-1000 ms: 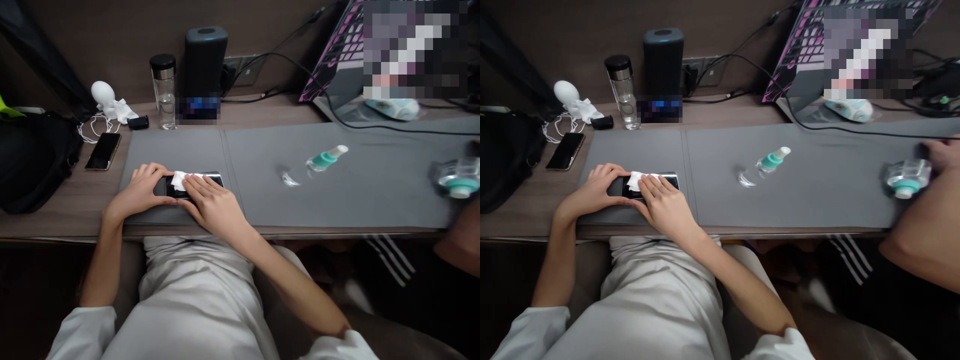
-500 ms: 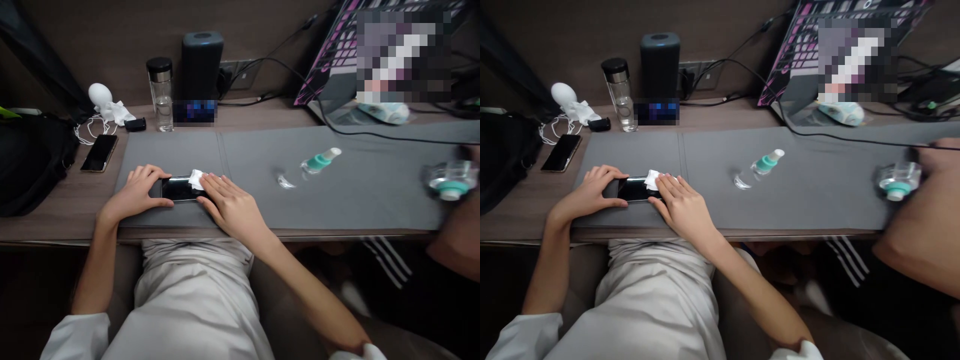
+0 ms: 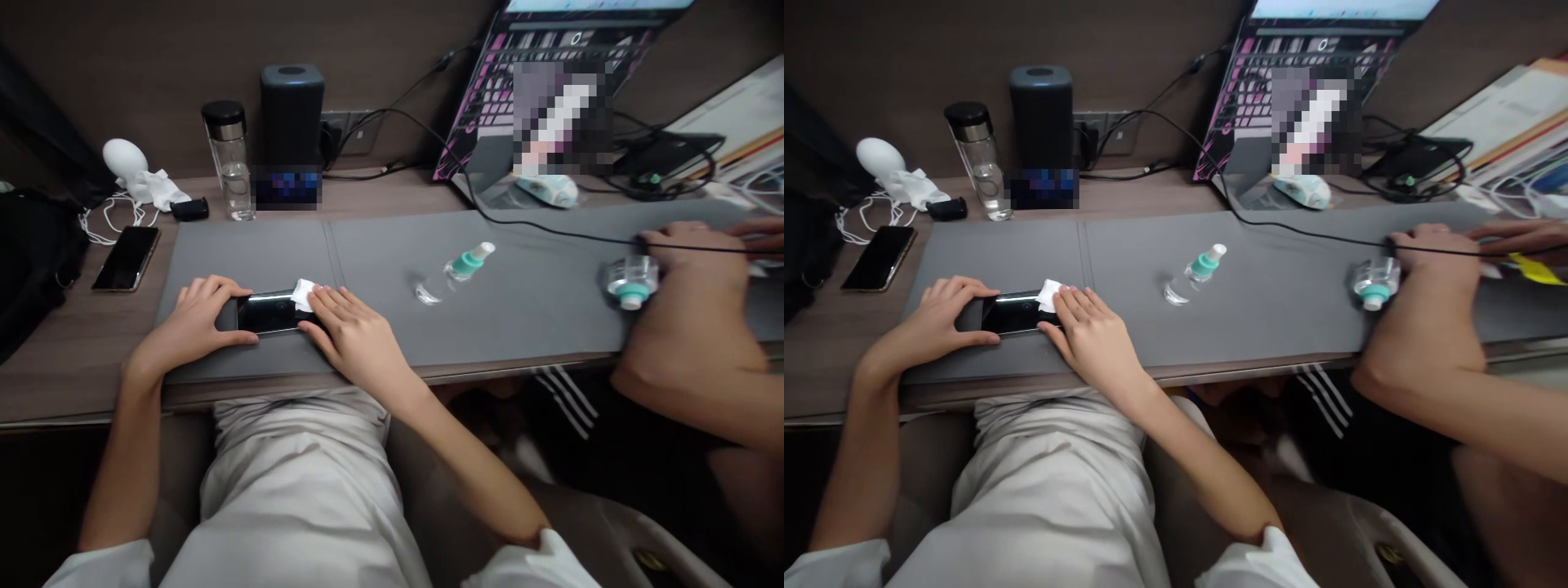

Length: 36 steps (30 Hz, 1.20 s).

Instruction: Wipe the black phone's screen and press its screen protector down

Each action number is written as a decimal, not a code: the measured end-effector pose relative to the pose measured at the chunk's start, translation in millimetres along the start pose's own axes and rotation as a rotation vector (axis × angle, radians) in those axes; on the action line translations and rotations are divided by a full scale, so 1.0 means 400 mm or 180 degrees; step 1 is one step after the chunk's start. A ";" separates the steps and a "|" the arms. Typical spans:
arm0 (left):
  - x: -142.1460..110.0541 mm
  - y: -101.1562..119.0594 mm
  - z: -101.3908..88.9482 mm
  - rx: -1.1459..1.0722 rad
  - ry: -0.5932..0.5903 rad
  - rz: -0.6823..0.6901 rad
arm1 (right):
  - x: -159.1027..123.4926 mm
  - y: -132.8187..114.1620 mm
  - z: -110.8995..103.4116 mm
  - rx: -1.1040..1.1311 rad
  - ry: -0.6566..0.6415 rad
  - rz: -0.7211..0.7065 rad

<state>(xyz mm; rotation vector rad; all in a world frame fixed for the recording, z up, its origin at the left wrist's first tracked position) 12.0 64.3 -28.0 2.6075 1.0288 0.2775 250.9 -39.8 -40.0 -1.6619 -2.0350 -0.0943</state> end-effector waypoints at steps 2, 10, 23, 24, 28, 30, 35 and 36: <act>0.000 0.001 -0.001 -0.0009 0.0010 0.0015 | 0.011 0.015 0.015 0.0090 -0.0046 0.0005; 0.000 0.022 -0.005 -0.0014 -0.0146 -0.0077 | -0.024 -0.019 -0.028 -0.0125 0.0042 -0.0241; -0.003 0.033 -0.005 -0.0035 -0.0155 -0.0071 | -0.009 0.002 -0.007 0.0019 0.0069 -0.0245; -0.003 0.033 -0.005 -0.0033 -0.0150 -0.0066 | -0.005 0.007 0.001 0.0035 0.0050 -0.0261; -0.003 0.034 -0.006 -0.0004 -0.0176 -0.0071 | 0.001 0.002 0.005 -0.0044 0.0067 -0.0335; -0.004 0.034 -0.007 0.0003 -0.0189 -0.0074 | -0.006 -0.011 -0.008 -0.0140 0.0105 -0.0365; -0.003 0.036 -0.008 0.0047 -0.0195 -0.0073 | -0.029 -0.037 -0.043 -0.0254 0.0027 -0.0378; -0.003 0.036 -0.008 0.0056 -0.0195 -0.0073 | -0.030 -0.036 -0.044 -0.0241 0.0013 -0.0370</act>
Point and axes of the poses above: each hand's wrist, its own x-axis towards the middle knuckle, its own z-axis out of the palm, y = z × x, the point moved 5 cm from there along x, towards the middle knuckle, and after that the axes turned 8 degrees about z, right-handed, at the moved point
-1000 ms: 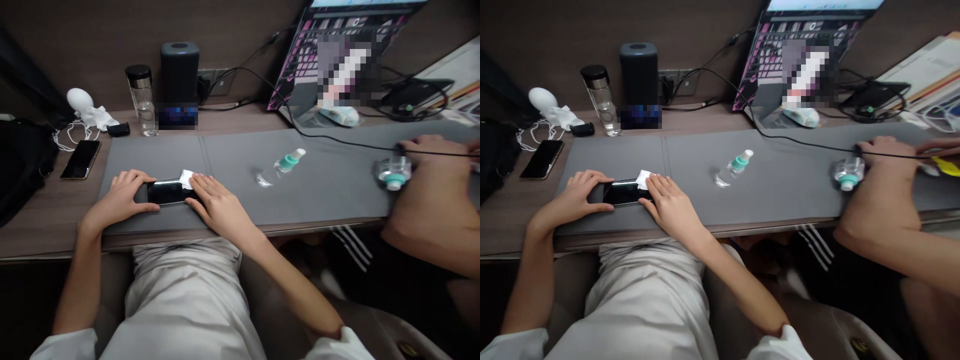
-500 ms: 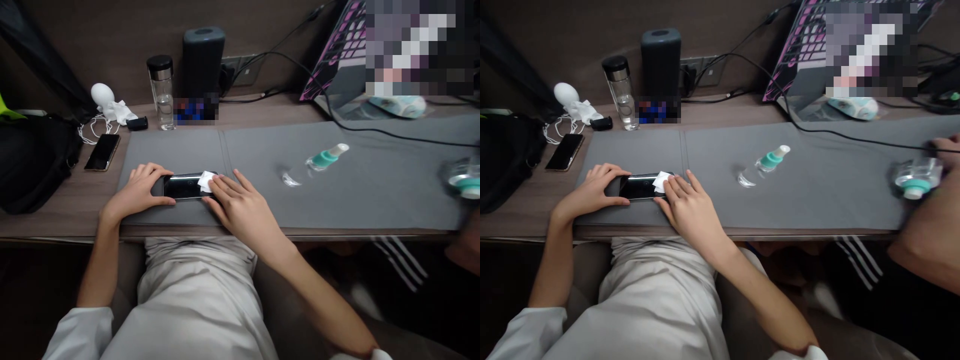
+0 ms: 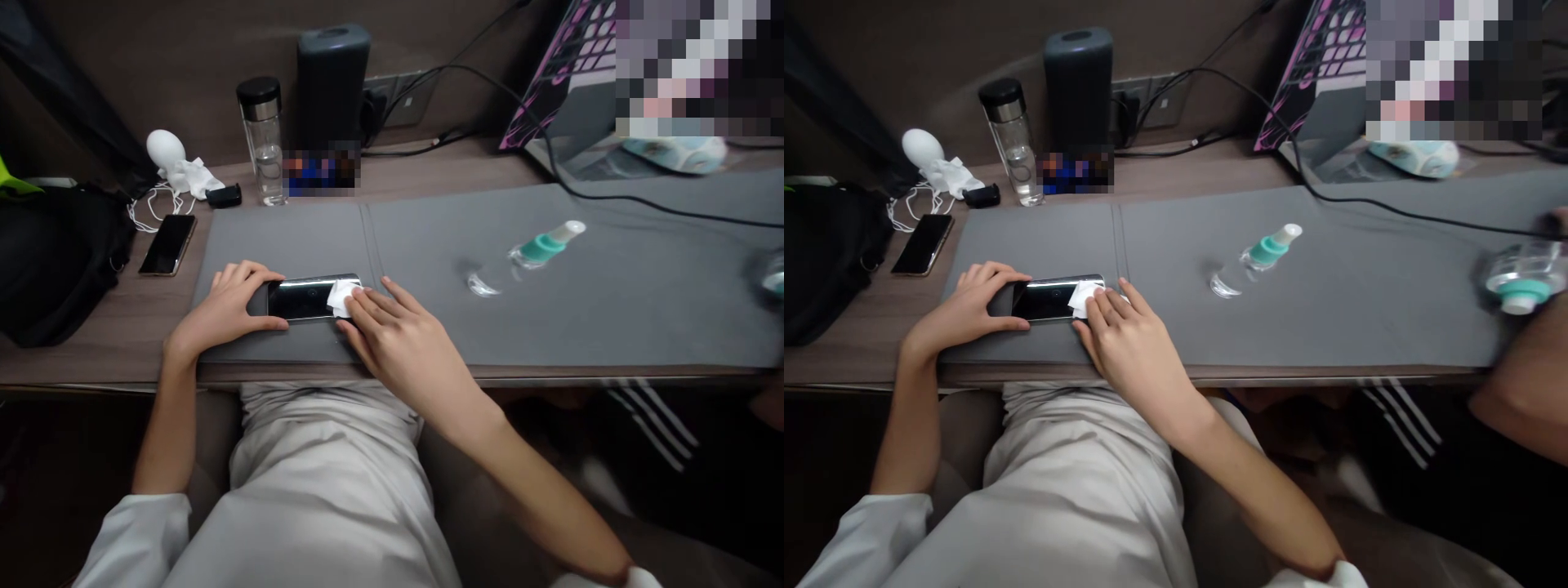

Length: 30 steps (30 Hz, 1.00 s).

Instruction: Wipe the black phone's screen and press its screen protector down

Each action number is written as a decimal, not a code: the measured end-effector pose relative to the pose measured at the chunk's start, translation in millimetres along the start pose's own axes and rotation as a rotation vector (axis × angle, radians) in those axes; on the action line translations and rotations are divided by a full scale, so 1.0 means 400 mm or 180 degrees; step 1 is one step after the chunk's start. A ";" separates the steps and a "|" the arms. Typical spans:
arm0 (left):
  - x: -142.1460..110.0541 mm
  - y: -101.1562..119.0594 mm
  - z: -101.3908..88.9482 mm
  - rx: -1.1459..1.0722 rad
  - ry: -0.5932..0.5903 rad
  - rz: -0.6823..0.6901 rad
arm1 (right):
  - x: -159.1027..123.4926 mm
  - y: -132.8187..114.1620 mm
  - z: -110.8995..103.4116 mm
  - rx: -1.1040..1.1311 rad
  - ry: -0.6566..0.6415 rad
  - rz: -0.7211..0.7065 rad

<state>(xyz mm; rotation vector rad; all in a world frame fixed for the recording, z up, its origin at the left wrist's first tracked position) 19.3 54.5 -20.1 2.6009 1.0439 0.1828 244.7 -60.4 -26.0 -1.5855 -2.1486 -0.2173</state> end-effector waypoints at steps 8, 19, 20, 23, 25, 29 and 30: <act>0.003 -0.002 0.000 -0.0033 0.0017 -0.0008 | 0.038 0.048 0.069 0.0430 -0.0181 0.0077; 0.006 -0.001 0.001 -0.0026 0.0008 0.0023 | 0.001 -0.002 0.005 0.0295 -0.0197 0.0022; 0.006 -0.002 0.002 -0.0026 0.0011 0.0028 | 0.005 0.000 0.011 0.0313 -0.0203 0.0057; 0.008 -0.005 0.007 -0.0034 0.0029 0.0028 | 0.023 0.016 0.041 0.0445 -0.0294 0.0142; 0.008 -0.004 0.008 -0.0054 0.0044 0.0036 | 0.032 0.025 0.062 0.0534 -0.0380 0.0132; 0.007 0.003 0.009 -0.0081 0.0024 0.0062 | 0.027 0.021 0.068 0.0571 -0.0347 0.0155; 0.007 0.004 0.009 -0.0081 0.0023 0.0065 | 0.021 0.014 0.063 0.0542 -0.0306 0.0155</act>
Point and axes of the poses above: each hand's wrist, its own x-axis towards the middle knuckle, its own z-axis out of the palm, y = z × x, the point moved 5 cm from there along x, towards the middle knuckle, and after that the axes turned 8 degrees about z, right-handed, at the moved point
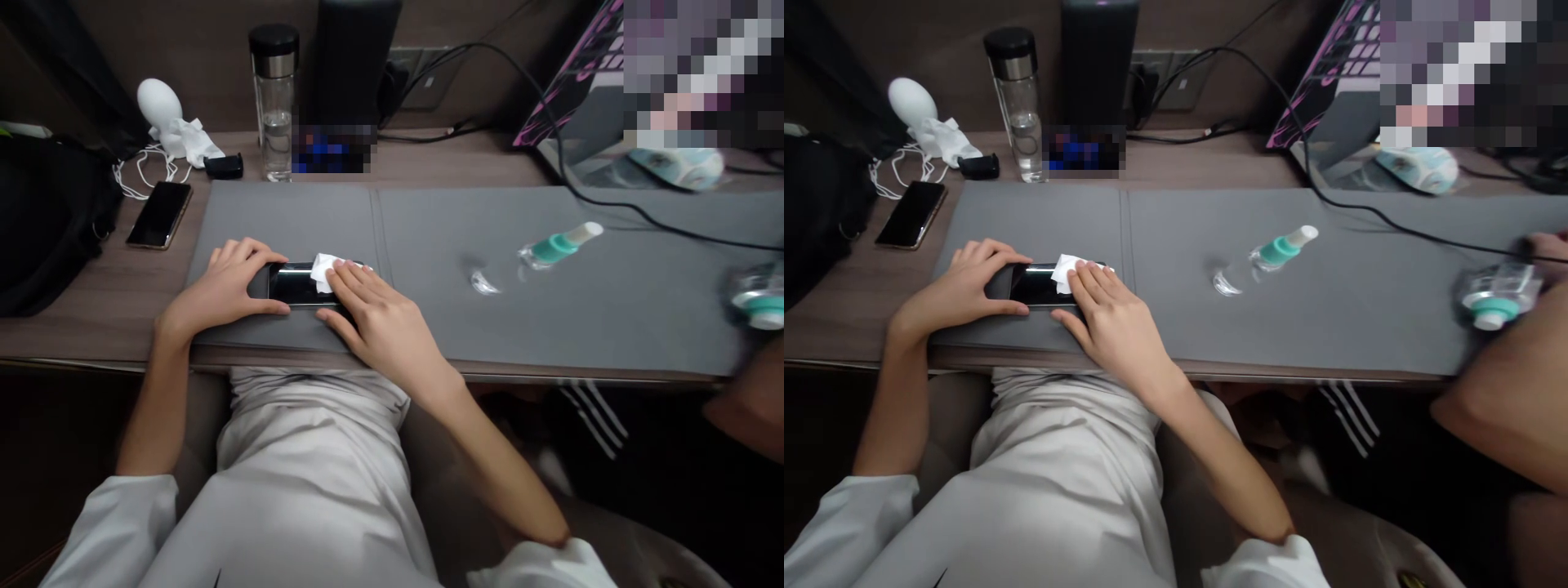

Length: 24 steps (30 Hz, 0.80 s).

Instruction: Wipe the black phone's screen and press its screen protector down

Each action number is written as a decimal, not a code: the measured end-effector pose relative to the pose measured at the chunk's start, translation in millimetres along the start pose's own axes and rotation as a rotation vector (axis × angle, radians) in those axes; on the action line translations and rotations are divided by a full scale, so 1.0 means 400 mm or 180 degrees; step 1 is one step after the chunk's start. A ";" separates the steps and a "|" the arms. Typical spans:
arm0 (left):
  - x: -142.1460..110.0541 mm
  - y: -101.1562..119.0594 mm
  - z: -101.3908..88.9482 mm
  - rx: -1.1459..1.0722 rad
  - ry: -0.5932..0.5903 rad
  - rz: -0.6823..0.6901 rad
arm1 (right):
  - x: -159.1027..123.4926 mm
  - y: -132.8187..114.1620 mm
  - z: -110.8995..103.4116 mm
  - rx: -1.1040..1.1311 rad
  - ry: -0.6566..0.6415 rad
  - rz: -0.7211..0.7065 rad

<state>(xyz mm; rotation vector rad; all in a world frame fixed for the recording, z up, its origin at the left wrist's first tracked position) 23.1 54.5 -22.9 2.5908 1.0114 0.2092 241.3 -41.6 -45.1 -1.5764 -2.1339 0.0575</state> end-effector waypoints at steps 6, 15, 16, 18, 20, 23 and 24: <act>0.000 -0.001 0.007 -0.0023 0.0079 0.0032 | -0.040 -0.057 -0.035 -0.0280 0.0207 -0.0220; -0.002 -0.002 0.018 -0.0114 0.0158 0.0090 | -0.001 -0.028 -0.010 -0.0088 0.0086 -0.0156; -0.002 -0.002 0.019 -0.0116 0.0160 0.0100 | 0.007 -0.024 -0.003 -0.0043 0.0065 -0.0135; -0.003 -0.001 0.019 -0.0115 0.0156 0.0115 | 0.020 -0.021 0.008 0.0043 0.0043 -0.0082; -0.004 0.000 0.018 -0.0111 0.0141 0.0106 | 0.022 -0.026 0.016 0.0095 0.0075 -0.0043; -0.005 0.000 0.018 -0.0112 0.0139 0.0102 | 0.003 -0.051 0.015 0.0080 0.0181 -0.0073; -0.005 0.000 0.018 -0.0109 0.0148 0.0110 | -0.005 -0.062 0.013 0.0065 0.0207 -0.0109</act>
Point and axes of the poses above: each hand's wrist, its own x-axis towards the middle knuckle, its own z-axis out of the palm, y = z × x, the point moved 5 cm from there along x, towards the middle knuckle, and after that the axes turned 8 degrees about z, right-handed, at the moved point
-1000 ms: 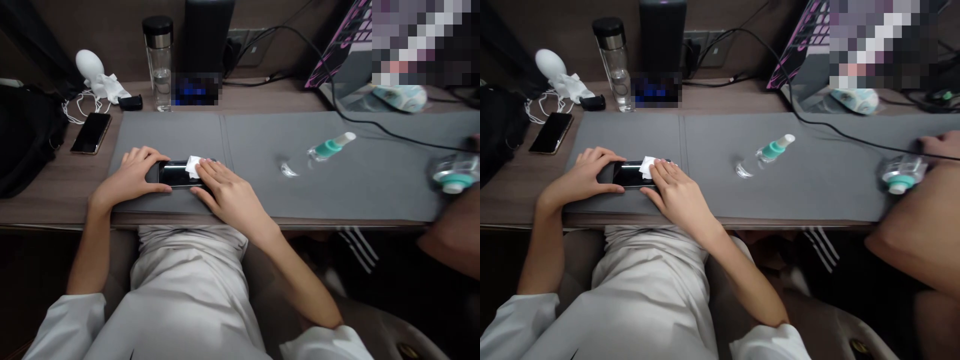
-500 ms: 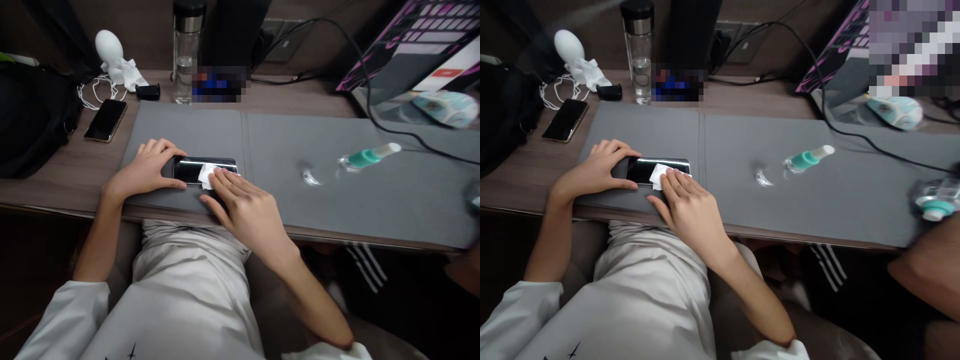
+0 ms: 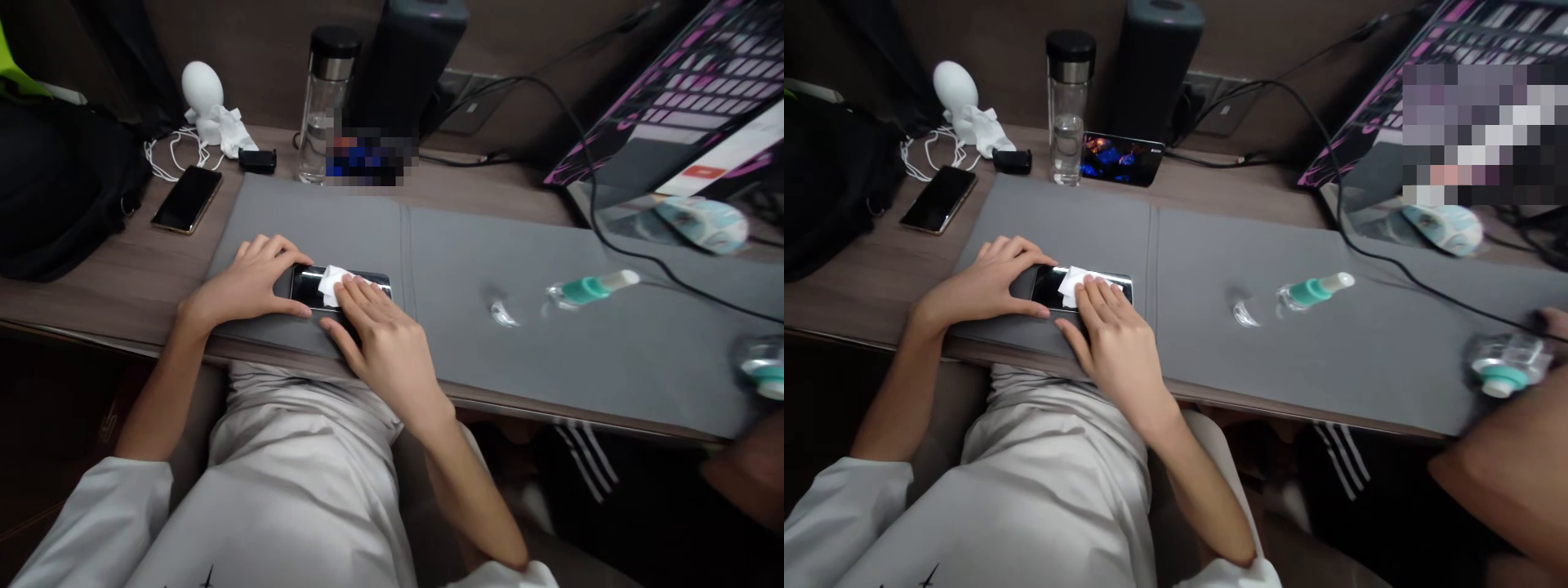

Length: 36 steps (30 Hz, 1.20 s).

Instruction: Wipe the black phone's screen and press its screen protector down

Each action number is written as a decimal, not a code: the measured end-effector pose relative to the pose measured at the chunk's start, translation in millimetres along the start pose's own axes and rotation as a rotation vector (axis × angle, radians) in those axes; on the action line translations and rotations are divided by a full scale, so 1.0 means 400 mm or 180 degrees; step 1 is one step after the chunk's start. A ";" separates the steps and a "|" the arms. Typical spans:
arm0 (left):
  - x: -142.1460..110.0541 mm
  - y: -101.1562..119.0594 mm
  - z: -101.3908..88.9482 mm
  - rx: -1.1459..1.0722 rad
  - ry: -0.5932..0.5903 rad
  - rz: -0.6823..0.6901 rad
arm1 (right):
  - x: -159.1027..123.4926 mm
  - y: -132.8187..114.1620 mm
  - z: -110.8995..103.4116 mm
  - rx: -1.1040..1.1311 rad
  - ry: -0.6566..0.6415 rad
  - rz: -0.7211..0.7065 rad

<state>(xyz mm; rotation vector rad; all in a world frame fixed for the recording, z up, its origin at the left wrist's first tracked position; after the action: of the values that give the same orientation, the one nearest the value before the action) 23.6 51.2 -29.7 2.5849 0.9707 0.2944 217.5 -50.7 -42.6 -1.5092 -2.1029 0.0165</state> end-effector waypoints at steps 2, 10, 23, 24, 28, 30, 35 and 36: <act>0.000 -0.002 0.002 0.0015 0.0019 0.0026 | -0.009 -0.022 -0.006 -0.0027 0.0016 -0.0045; 0.000 -0.011 0.006 0.0053 0.0009 0.0024 | 0.092 -0.022 0.039 0.0336 -0.0496 -0.0072; 0.005 -0.012 0.005 0.0080 0.0000 -0.0056 | 0.089 -0.077 0.030 0.0243 -0.0586 -0.0202; 0.004 -0.013 0.005 0.0079 -0.0015 -0.0058 | 0.102 -0.073 0.037 0.0253 -0.0617 -0.0200; 0.001 -0.014 0.005 0.0049 -0.0046 -0.0095 | 0.125 -0.068 0.046 0.0333 -0.0658 -0.0267; 0.000 -0.013 0.004 0.0039 -0.0036 -0.0131 | 0.117 -0.073 0.038 0.0409 -0.0665 -0.0314; 0.004 -0.007 -0.001 0.0078 -0.0039 -0.0114 | 0.081 -0.081 0.016 0.0471 -0.0590 -0.0365; 0.005 -0.005 -0.002 0.0083 -0.0047 -0.0113 | 0.076 -0.080 0.014 0.0464 -0.0552 -0.0375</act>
<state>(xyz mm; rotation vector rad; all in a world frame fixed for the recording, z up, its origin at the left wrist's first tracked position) 23.4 54.1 -29.9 2.5865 1.0208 0.2543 180.5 -34.1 -24.6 -1.3379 -2.2701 0.2604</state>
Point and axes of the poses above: each hand's wrist, its own x-axis towards the middle knuckle, its own z-axis out of the palm, y = z × x, the point moved 5 cm from there along x, towards the middle knuckle, and after that the axes turned 8 degrees about z, right-handed, at the moved point
